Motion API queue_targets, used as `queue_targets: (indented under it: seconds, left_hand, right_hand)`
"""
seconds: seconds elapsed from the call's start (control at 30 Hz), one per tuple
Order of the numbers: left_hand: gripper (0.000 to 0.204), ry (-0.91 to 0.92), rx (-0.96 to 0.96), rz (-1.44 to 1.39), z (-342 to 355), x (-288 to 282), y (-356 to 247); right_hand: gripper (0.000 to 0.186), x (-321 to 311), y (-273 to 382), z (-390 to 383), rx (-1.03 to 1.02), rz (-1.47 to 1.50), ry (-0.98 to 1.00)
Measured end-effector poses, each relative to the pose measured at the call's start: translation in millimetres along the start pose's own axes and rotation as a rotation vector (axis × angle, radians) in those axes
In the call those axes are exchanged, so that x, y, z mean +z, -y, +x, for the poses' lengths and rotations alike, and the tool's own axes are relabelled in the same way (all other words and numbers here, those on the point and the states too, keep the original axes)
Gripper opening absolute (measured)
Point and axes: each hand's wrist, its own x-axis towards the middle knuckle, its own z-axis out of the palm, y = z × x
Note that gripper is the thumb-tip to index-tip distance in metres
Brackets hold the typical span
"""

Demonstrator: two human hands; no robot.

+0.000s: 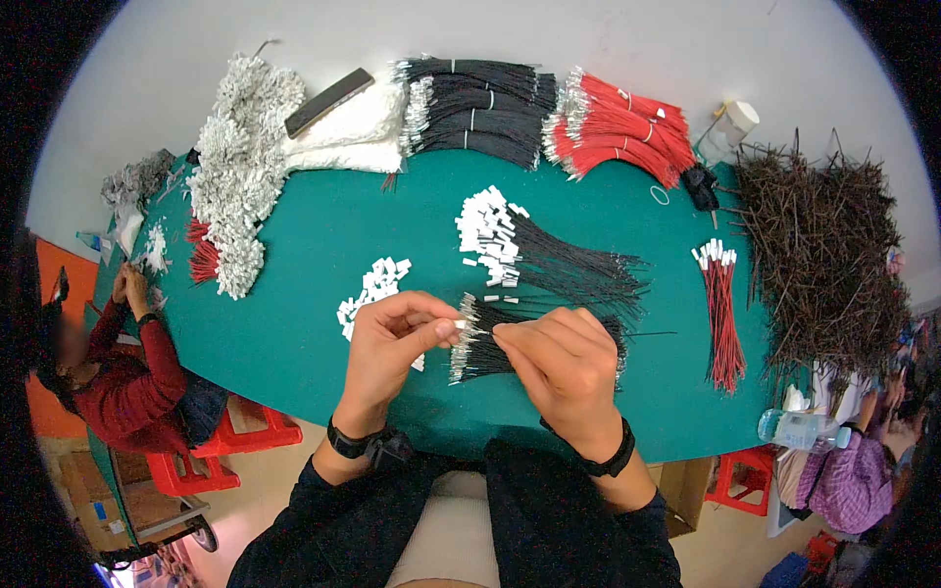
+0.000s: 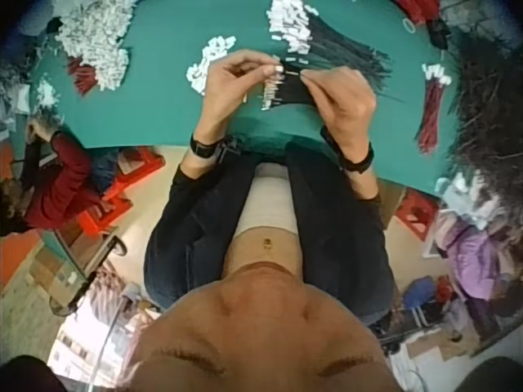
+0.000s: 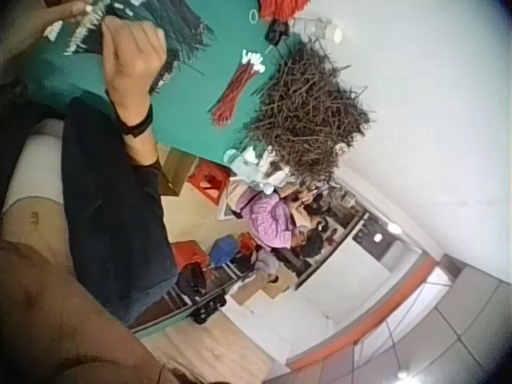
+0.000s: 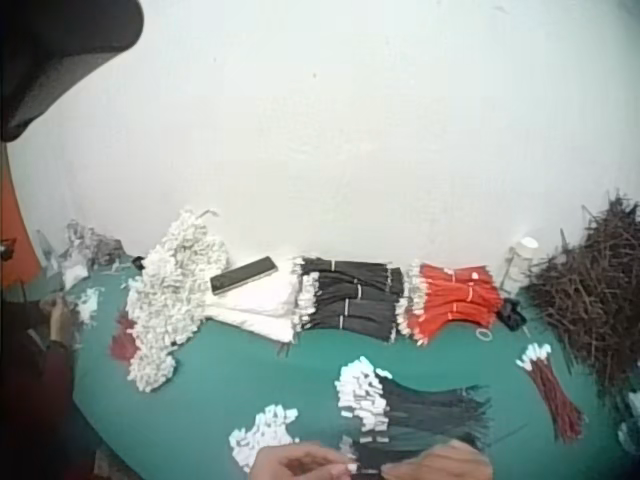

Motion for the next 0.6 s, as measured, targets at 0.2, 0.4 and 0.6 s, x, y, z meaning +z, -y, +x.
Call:
queue_targets:
  seconds: [0.2, 0.4, 0.6]
  left_hand:
    - [0.013, 0.012, 0.008, -0.026, -0.1, 0.3, -0.2]
    - [0.013, -0.002, 0.005, -0.022, -0.8, 3.0, -0.6]
    - [0.013, 0.004, -0.002, -0.003, -1.3, 2.9, -1.2]
  right_hand:
    - [0.015, 2.7, 0.6, -0.8, 0.005, -0.008, 0.000]
    - [0.015, 4.3, 0.6, -0.8, 0.007, -0.009, 0.004]
    - [0.016, 4.7, -2.8, -2.2, 0.004, -0.012, 0.015]
